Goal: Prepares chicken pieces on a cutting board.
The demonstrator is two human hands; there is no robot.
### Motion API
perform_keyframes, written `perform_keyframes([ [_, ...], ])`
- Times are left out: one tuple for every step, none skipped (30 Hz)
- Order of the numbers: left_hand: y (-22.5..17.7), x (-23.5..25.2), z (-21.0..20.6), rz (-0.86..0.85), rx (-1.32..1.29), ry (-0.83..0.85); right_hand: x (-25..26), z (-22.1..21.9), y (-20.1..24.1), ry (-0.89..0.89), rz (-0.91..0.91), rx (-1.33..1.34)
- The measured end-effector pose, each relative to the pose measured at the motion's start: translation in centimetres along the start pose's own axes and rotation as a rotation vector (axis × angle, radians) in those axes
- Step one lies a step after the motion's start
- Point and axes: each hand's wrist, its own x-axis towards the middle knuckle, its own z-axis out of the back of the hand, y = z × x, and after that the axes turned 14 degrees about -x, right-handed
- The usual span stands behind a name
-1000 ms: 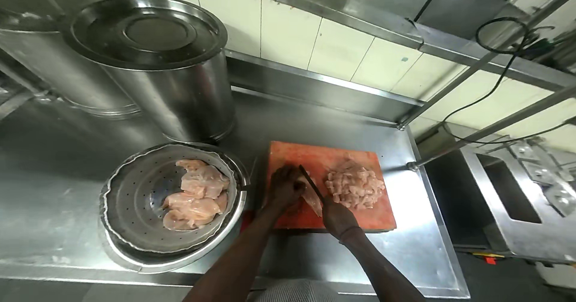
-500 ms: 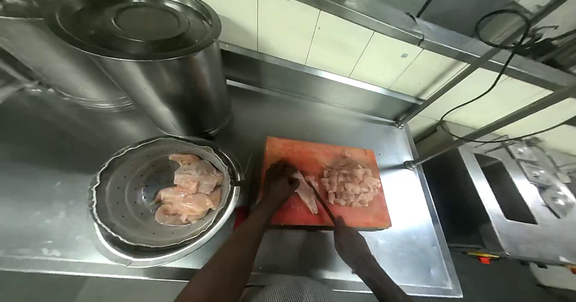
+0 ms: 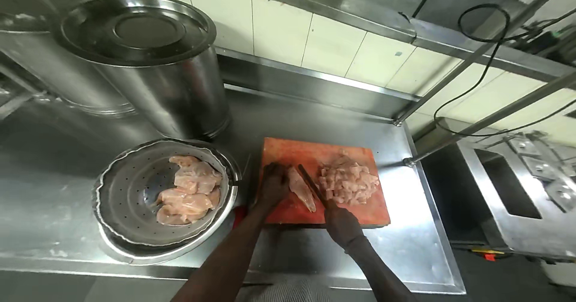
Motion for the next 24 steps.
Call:
perform_keyframes([
  [-0.2, 0.0, 0.0, 0.002, 0.000, 0.008, 0.5, 0.3, 0.7, 0.007, 0.010, -0.007],
  [-0.3, -0.1, 0.0, 0.008, 0.003, 0.015, 0.9, 0.6, 1.2, 0.010, 0.016, -0.012],
  [-0.2, 0.0, -0.1, 0.014, 0.000, 0.020, 1.2, 0.7, 1.6, 0.009, 0.027, -0.028],
  [0.0, 0.0, -0.2, 0.021, 0.002, 0.031, 1.3, 0.9, 2.0, 0.006, 0.038, -0.041],
  [0.3, 0.2, -0.3, 0.024, 0.006, 0.047, 1.4, 1.0, 2.2, 0.009, 0.046, -0.048],
  [0.5, 0.3, -0.4, 0.019, 0.017, 0.064, 1.5, 1.0, 2.4, 0.021, 0.046, -0.059],
  [0.8, 0.4, -0.6, 0.004, 0.037, 0.075, 1.6, 1.0, 2.5, 0.033, 0.042, -0.071],
  [1.0, 0.5, -0.8, -0.012, 0.055, 0.079, 1.8, 1.0, 2.7, 0.042, 0.036, -0.082],
  [1.1, 0.6, -0.9, -0.014, 0.061, 0.082, 2.0, 1.1, 2.9, 0.055, 0.031, -0.089],
  [1.2, 0.7, -0.9, -0.014, 0.066, 0.085, 2.4, 1.3, 3.3, 0.070, 0.030, -0.097],
  [1.3, 0.8, -0.9, -0.016, 0.071, 0.086, 2.8, 1.5, 3.7, 0.085, 0.030, -0.096],
  [1.4, 0.8, -0.9, -0.007, 0.071, 0.097, 3.3, 1.7, 4.2, 0.092, 0.035, -0.085],
  [1.2, 0.8, -0.8, 0.004, 0.069, 0.110, 3.7, 1.9, 4.7, 0.099, 0.038, -0.067],
  [1.1, 0.7, -0.8, 0.003, 0.062, 0.108, 4.2, 2.0, 5.2, 0.102, 0.042, -0.044],
  [1.0, 0.7, -0.8, -0.002, 0.051, 0.100, 4.5, 1.9, 5.5, 0.094, 0.046, -0.027],
  [1.1, 0.7, -0.8, -0.007, 0.048, 0.089, 4.7, 1.7, 5.7, 0.082, 0.049, -0.020],
  [1.2, 0.7, -0.9, -0.013, 0.048, 0.079, 4.7, 1.6, 5.7, 0.075, 0.052, -0.020],
  [1.3, 0.8, -1.0, -0.023, 0.050, 0.070, 4.4, 1.5, 5.4, 0.073, 0.060, -0.025],
  [1.5, 0.8, -1.1, -0.038, 0.060, 0.061, 4.0, 1.2, 5.0, 0.079, 0.067, -0.029],
  [1.6, 0.8, -1.1, -0.037, 0.070, 0.064, 3.5, 0.7, 4.3, 0.089, 0.073, -0.043],
  [1.6, 0.9, -1.0, -0.019, 0.073, 0.075, 2.9, -0.1, 3.4, 0.100, 0.076, -0.061],
  [1.5, 0.9, -0.9, -0.002, 0.077, 0.085, 2.2, -1.0, 2.4, 0.104, 0.074, -0.069],
  [1.4, 1.0, -0.9, 0.007, 0.073, 0.088, 1.2, -1.9, 1.2, 0.112, 0.066, -0.081],
  [1.3, 1.0, -0.8, 0.017, 0.069, 0.089, 0.2, -2.8, -0.1, 0.118, 0.056, -0.089],
])
